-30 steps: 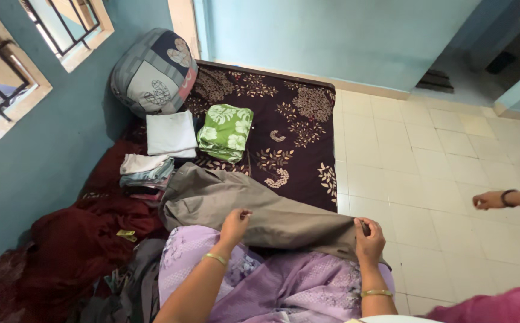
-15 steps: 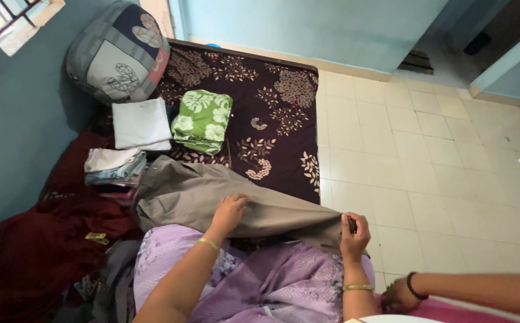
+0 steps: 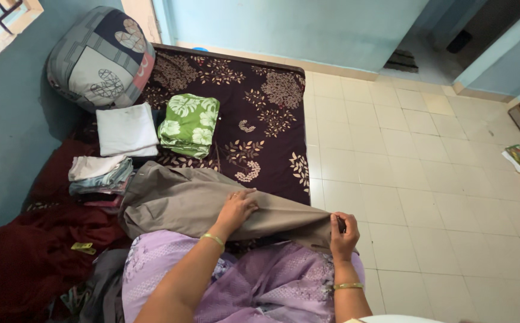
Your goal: The person folds a pair of tan trousers by hand while sitting on a bed.
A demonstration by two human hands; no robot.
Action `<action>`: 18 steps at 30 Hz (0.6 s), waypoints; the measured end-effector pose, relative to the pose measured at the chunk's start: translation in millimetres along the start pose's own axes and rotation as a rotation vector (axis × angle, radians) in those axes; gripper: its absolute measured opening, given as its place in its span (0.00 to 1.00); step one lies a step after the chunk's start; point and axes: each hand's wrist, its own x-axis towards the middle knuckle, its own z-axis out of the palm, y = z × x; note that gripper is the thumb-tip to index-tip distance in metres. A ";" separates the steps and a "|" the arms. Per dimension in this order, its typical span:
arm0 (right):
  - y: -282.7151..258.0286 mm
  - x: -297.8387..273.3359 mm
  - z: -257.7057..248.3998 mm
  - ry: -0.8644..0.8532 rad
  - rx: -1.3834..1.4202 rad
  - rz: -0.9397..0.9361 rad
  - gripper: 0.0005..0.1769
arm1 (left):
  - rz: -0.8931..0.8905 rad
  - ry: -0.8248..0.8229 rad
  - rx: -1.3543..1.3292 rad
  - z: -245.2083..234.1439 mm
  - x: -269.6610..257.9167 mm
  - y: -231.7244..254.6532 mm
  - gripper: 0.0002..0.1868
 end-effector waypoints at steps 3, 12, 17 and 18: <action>1.2 0.0 0.8 -0.005 -0.006 0.058 0.06 | 0.009 0.037 -0.005 0.1 0.3 -0.7 0.09; -6.0 3.9 1.4 -0.036 -0.003 -0.032 0.05 | -0.087 0.098 -0.070 -49.6 -4.4 21.3 0.08; -23.7 9.7 -3.0 -0.102 -0.019 -0.134 0.05 | 0.032 -0.012 -0.004 -90.8 -21.7 21.1 0.14; -29.9 10.7 -5.7 -0.126 -0.003 -0.152 0.05 | 0.054 -0.055 0.029 -94.5 -26.4 13.9 0.14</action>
